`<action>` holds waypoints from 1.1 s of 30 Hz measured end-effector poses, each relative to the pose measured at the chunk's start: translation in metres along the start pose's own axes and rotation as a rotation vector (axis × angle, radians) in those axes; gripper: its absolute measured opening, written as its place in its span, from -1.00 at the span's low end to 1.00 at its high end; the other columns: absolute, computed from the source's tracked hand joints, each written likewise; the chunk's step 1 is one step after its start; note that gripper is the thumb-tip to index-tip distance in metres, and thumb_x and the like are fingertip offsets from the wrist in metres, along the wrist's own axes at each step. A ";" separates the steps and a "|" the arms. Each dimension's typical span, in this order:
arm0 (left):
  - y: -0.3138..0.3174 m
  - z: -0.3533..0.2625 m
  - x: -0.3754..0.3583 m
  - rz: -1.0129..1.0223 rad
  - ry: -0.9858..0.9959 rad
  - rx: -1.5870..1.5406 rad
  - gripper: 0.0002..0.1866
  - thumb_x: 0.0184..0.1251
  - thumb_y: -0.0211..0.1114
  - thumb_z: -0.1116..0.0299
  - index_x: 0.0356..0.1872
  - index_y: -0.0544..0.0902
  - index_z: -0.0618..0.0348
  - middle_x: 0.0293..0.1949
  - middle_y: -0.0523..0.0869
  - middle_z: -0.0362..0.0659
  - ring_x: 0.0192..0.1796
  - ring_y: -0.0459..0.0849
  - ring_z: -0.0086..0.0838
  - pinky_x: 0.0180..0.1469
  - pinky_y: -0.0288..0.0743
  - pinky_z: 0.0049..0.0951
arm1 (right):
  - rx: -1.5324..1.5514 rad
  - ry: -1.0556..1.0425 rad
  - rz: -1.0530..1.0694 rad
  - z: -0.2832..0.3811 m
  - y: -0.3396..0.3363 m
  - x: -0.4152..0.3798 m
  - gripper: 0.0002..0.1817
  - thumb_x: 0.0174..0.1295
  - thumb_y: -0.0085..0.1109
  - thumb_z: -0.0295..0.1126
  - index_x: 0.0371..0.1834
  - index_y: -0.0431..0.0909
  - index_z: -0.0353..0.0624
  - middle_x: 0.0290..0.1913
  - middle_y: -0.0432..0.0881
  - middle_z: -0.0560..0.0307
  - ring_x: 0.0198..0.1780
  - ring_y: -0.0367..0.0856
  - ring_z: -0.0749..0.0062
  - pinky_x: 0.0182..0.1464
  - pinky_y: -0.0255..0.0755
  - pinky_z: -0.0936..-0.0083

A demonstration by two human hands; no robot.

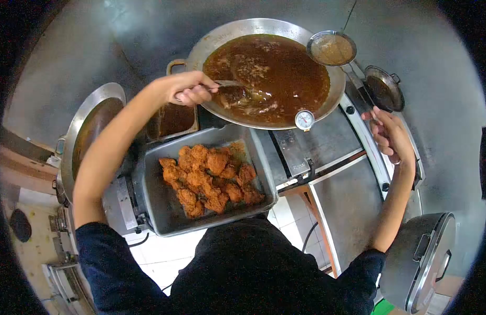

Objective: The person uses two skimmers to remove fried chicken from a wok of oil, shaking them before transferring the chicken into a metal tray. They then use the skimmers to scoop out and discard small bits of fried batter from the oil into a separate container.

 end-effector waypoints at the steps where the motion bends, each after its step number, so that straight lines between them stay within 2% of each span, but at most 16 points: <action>1: 0.005 0.000 0.004 0.019 0.039 -0.036 -0.87 0.41 -0.03 0.33 -0.34 0.38 0.09 -0.72 0.17 -0.46 -0.82 0.03 -0.81 -0.91 -0.12 -0.75 | -0.005 0.007 0.005 0.001 0.000 0.004 -0.57 0.35 -0.05 -0.09 -0.22 0.49 -0.33 -0.69 0.20 0.41 -0.81 0.06 0.81 -0.84 -0.16 0.75; 3: 0.015 0.000 0.015 0.023 0.104 -0.086 -0.89 0.40 -0.05 0.37 -0.31 0.36 0.16 -0.71 0.16 -0.45 -0.81 0.02 -0.80 -0.91 -0.12 -0.75 | -0.036 0.015 0.018 0.001 -0.001 0.015 -0.58 0.37 -0.08 -0.10 -0.24 0.49 -0.33 -0.69 0.21 0.40 -0.80 0.08 0.79 -0.84 -0.14 0.74; 5: 0.025 0.002 0.029 -0.023 0.117 -0.149 -0.88 0.40 -0.04 0.33 -0.33 0.39 0.09 -0.74 0.14 -0.48 -0.83 0.01 -0.81 -0.92 -0.15 -0.74 | -0.089 0.020 0.032 -0.003 -0.005 0.030 -0.58 0.38 -0.13 -0.11 -0.26 0.49 -0.32 -0.68 0.21 0.40 -0.79 0.09 0.77 -0.83 -0.11 0.73; 7: 0.031 0.000 0.042 0.054 0.184 -0.164 -0.86 0.40 -0.04 0.34 -0.37 0.32 0.12 -0.72 0.15 -0.45 -0.80 0.01 -0.81 -0.90 -0.13 -0.75 | -0.303 -0.029 -0.070 -0.004 -0.010 0.051 -0.57 0.38 -0.16 -0.14 -0.33 0.48 -0.35 -0.67 0.32 0.29 -0.80 0.22 0.61 -0.82 0.06 0.62; 8: 0.035 -0.002 0.046 0.129 0.219 -0.196 -0.83 0.40 -0.05 0.35 -0.43 0.28 0.08 -0.73 0.14 -0.45 -0.79 0.01 -0.81 -0.88 -0.13 -0.76 | -0.390 -0.055 -0.115 -0.006 -0.012 0.062 -0.57 0.37 -0.15 -0.15 -0.34 0.48 -0.37 -0.67 0.37 0.24 -0.80 0.27 0.55 -0.82 0.13 0.58; 9: 0.039 -0.004 0.047 0.094 0.242 -0.194 -0.81 0.40 -0.04 0.36 -0.45 0.27 0.07 -0.73 0.14 -0.46 -0.79 0.01 -0.81 -0.87 -0.13 -0.76 | -0.477 -0.081 -0.160 -0.006 -0.013 0.072 -0.58 0.36 -0.14 -0.17 -0.36 0.48 -0.38 -0.67 0.42 0.18 -0.80 0.33 0.50 -0.81 0.19 0.53; 12: 0.047 -0.008 0.048 0.018 0.350 -0.165 -0.73 0.38 0.01 0.40 -0.55 0.24 0.01 -0.72 0.16 -0.46 -0.79 0.03 -0.81 -0.84 -0.15 -0.74 | -0.686 -0.106 -0.174 0.005 -0.004 0.096 -0.70 0.33 -0.12 -0.30 -0.28 0.47 -0.38 -0.68 0.41 0.16 -0.81 0.33 0.48 -0.78 0.17 0.50; 15: 0.046 -0.006 0.050 -0.038 0.451 -0.097 -0.71 0.33 0.12 0.42 -0.58 0.25 -0.01 -0.70 0.19 -0.46 -0.76 0.07 -0.80 -0.80 -0.14 -0.71 | -0.740 -0.198 -0.192 0.012 -0.001 0.107 -0.65 0.29 -0.07 -0.30 -0.35 0.47 -0.48 -0.61 0.56 -0.08 -0.70 0.56 0.26 -0.68 0.44 0.36; 19: 0.045 -0.002 0.055 -0.041 0.525 -0.137 -0.75 0.26 0.16 0.48 -0.52 0.28 0.00 -0.68 0.21 -0.45 -0.74 0.08 -0.81 -0.79 -0.13 -0.72 | -0.752 -0.130 -0.193 0.010 -0.002 0.119 -0.64 0.29 -0.05 -0.29 -0.33 0.45 -0.51 -0.61 0.53 -0.08 -0.70 0.56 0.23 -0.65 0.45 0.35; 25: 0.047 0.001 0.059 -0.036 0.585 -0.153 -0.81 0.23 0.13 0.53 -0.48 0.31 0.02 -0.66 0.24 -0.45 -0.73 0.09 -0.82 -0.79 -0.13 -0.72 | -0.660 -0.196 -0.233 0.008 -0.011 0.118 -0.62 0.30 -0.07 -0.26 -0.32 0.44 -0.49 -0.61 0.52 -0.08 -0.69 0.55 0.23 -0.64 0.45 0.31; 26: 0.048 0.001 0.061 -0.011 0.588 -0.167 -0.82 0.24 0.12 0.53 -0.46 0.32 0.03 -0.67 0.24 -0.45 -0.73 0.09 -0.82 -0.78 -0.13 -0.72 | -0.660 -0.212 -0.235 0.007 -0.014 0.119 -0.64 0.30 -0.08 -0.28 -0.28 0.46 -0.47 -0.62 0.52 -0.06 -0.74 0.51 0.25 -0.64 0.44 0.31; 29: 0.046 0.004 0.062 -0.062 0.588 -0.129 -0.84 0.27 0.15 0.45 -0.43 0.34 0.01 -0.68 0.22 -0.48 -0.77 0.06 -0.82 -0.82 -0.15 -0.72 | -0.690 -0.214 -0.213 0.008 -0.018 0.115 -0.66 0.31 -0.09 -0.29 -0.24 0.47 -0.45 -0.64 0.52 -0.03 -0.78 0.47 0.29 -0.66 0.42 0.35; 33: 0.037 0.007 0.058 -0.023 0.610 -0.123 -0.85 0.27 0.15 0.44 -0.40 0.33 0.00 -0.68 0.22 -0.48 -0.77 0.08 -0.82 -0.82 -0.15 -0.73 | -0.649 -0.222 -0.241 0.010 -0.016 0.107 -0.68 0.31 -0.11 -0.32 -0.26 0.48 -0.44 -0.66 0.51 0.02 -0.78 0.47 0.32 -0.69 0.36 0.39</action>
Point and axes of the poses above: each hand's wrist, its own x-axis towards the middle knuckle, its own y-axis out of the palm, z = x × y, the point moved 3 cm from there along x, towards the middle knuckle
